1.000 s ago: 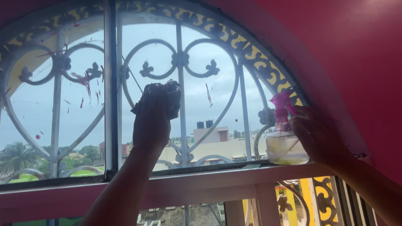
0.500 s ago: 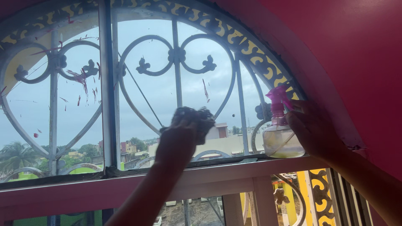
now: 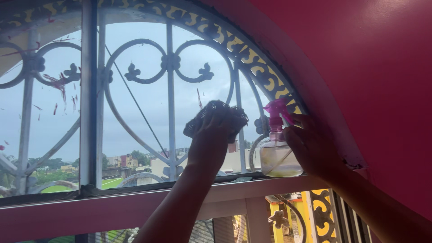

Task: The person cleans an arched window with decorative metal grilles by spraying a cleaning solution from a pink spray bottle and wiping the glass with a cloth. The person repeatedly sprays and wipes different sections of the window, including the curved top and the lower rectangular pane.

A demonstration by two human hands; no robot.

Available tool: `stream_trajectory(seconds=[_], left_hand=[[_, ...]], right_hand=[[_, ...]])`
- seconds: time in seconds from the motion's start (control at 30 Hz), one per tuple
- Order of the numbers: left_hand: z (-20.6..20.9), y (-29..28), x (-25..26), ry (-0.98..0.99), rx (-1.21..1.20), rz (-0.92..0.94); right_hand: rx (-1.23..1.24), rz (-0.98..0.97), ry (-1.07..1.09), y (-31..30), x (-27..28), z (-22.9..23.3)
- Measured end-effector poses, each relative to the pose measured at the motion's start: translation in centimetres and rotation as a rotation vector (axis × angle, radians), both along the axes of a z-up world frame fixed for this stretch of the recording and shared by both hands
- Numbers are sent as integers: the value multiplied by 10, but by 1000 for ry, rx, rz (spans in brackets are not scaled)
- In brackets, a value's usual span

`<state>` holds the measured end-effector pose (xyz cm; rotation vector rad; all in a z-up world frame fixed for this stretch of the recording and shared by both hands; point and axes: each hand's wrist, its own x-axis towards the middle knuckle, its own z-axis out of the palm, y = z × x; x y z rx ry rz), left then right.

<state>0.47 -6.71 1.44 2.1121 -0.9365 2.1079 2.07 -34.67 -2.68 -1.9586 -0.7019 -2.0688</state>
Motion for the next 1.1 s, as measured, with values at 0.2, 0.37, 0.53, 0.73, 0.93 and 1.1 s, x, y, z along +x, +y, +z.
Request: stream_trajectory(seconds=[0.2,0.37,0.53,0.73,0.93,1.1], left_hand=[[26,0,16,-128,-23,-106],[54,14,9,-259,-11,-154],[73,29,0,118,-227,-370],[86,71,8,-238,-206,-173],[80,101,-17,4,-342,-319],[75,139,-9,-356,-235,-49]], right_hand=[[17,78,64,1,-2,0],[4,44,17,3,-6,-1],[35,61,65,5,-7,0],[24,51,60,2,-5,-1],[72,145,129,3,-6,1],[16,107,99,2,-3,0]])
